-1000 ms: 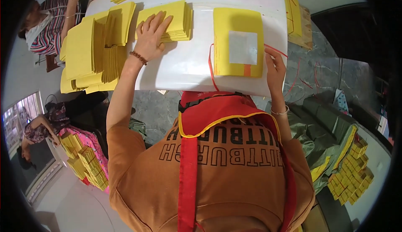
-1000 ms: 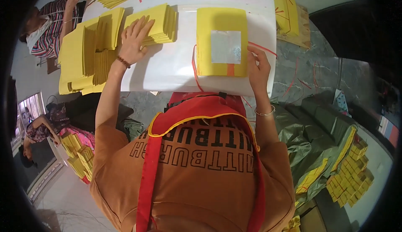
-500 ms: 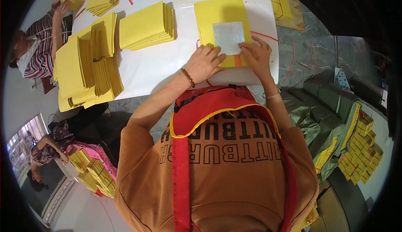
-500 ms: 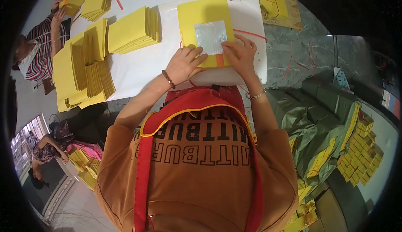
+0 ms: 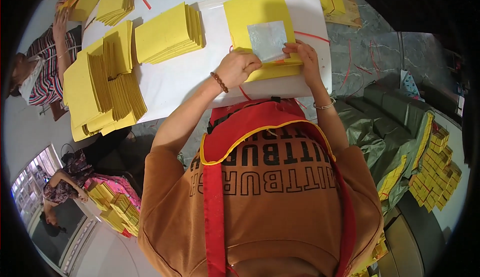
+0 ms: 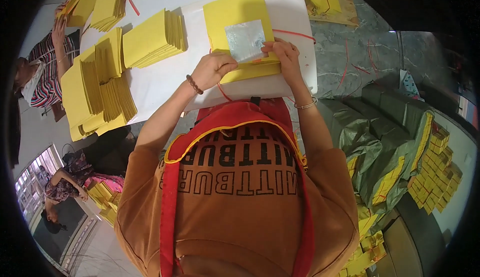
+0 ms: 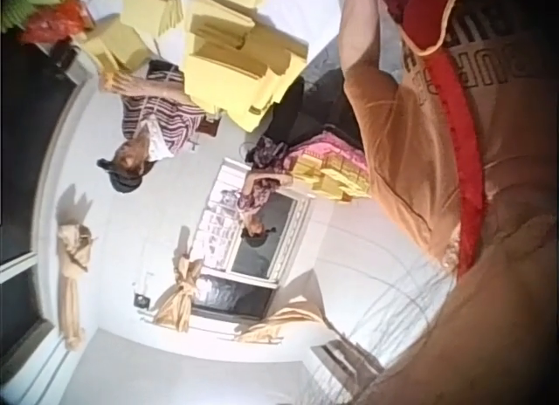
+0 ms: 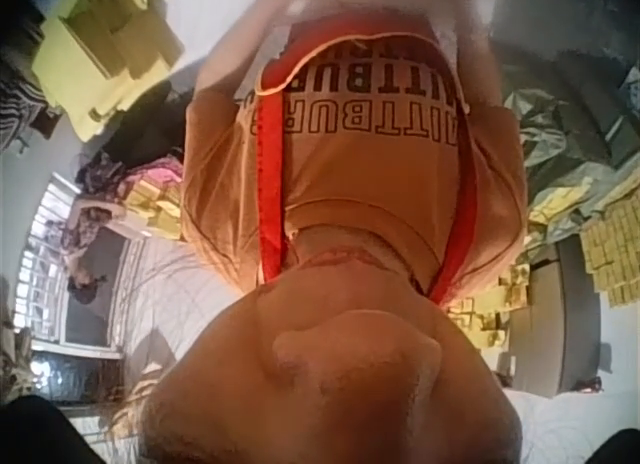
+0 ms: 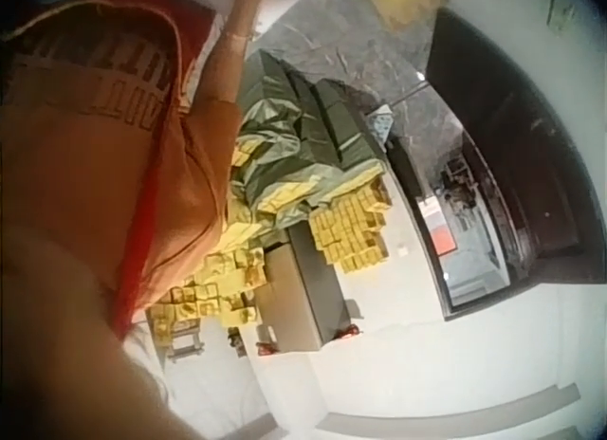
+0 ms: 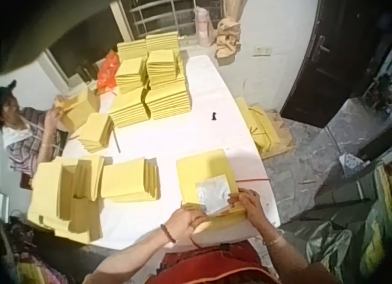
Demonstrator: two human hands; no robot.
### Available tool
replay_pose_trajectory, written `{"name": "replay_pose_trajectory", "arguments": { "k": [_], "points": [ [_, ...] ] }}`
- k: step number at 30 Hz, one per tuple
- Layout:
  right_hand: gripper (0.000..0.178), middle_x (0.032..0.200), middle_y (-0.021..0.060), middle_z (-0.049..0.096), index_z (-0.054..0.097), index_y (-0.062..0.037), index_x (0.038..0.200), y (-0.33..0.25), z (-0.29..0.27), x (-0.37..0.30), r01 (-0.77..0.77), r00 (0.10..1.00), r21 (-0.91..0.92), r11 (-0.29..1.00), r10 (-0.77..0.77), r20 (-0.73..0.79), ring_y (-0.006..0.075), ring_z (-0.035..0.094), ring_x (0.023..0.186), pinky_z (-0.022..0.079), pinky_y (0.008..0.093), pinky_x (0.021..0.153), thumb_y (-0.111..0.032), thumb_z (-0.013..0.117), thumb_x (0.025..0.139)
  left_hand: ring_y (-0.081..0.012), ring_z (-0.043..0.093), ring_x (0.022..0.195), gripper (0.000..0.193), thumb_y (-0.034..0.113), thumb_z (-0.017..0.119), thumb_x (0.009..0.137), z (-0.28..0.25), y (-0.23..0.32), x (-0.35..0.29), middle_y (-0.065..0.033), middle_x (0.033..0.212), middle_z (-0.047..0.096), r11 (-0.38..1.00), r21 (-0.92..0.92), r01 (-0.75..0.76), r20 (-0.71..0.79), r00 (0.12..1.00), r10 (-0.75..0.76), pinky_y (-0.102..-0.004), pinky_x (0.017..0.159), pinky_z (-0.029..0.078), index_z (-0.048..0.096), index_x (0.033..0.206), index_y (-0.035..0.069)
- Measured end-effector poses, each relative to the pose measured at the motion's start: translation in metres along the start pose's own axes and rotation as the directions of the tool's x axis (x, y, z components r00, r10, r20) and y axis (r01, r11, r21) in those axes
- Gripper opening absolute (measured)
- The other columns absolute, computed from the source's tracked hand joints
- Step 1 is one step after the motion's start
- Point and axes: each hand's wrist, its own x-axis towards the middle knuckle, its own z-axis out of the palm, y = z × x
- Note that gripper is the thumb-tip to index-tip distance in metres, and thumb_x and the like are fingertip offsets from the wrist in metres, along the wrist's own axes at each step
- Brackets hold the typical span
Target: Folding and stacking yellow paper packets on a workspace.
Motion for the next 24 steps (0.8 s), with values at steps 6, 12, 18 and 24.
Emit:
{"name": "replay_pose_trajectory", "arguments": {
  "k": [6,12,18,24],
  "points": [
    [0.046,0.092,0.0119,0.066,0.064,0.0041,0.099,0.005,-0.004,0.000,-0.014,0.999,0.138,0.990,0.009,0.041,0.0185,0.061,0.088,0.045,0.0301,0.084,-0.035,0.040,0.095,-0.0325,0.059,0.080,0.020,0.020,0.055,0.085,-0.003,-0.003,0.006,-0.0146,0.080,0.063,0.987,-0.087,0.138,0.062,0.989,-0.133,-0.0403,0.072,0.046,0.065,0.085,0.002],
    [0.053,0.093,0.0126,0.066,0.065,0.0018,0.100,0.006,-0.004,0.000,-0.045,0.999,0.160,0.986,0.040,0.035,0.0184,0.060,0.089,0.042,0.0314,0.089,-0.042,0.036,0.095,-0.0210,0.062,0.067,0.021,0.019,0.059,0.084,-0.009,-0.007,0.009,-0.0134,0.076,0.065,0.963,-0.154,0.221,0.123,0.971,-0.203,-0.0307,0.062,0.047,0.067,0.093,0.001],
    [0.048,0.096,0.0116,0.066,0.066,0.0005,0.099,0.014,-0.008,0.001,-0.017,0.999,0.103,0.995,0.012,0.050,0.0209,0.059,0.094,0.039,0.0346,0.092,-0.041,0.042,0.092,-0.0152,0.062,0.069,0.022,0.018,0.060,0.083,-0.008,-0.013,0.011,-0.0106,0.077,0.066,0.939,-0.229,0.255,0.157,0.962,-0.223,-0.0266,0.065,0.048,0.066,0.094,0.000],
    [0.027,0.095,0.0079,0.066,0.064,0.0000,0.099,0.030,-0.015,0.003,0.113,0.992,-0.223,0.968,-0.097,0.083,0.0212,0.058,0.096,0.038,0.0357,0.092,-0.021,0.061,0.082,-0.0168,0.062,0.078,0.023,0.018,0.061,0.083,-0.015,-0.010,0.013,-0.0113,0.084,0.065,0.921,-0.236,0.310,0.180,0.945,-0.272,-0.0274,0.071,0.048,0.065,0.097,0.000]
  ]
}}
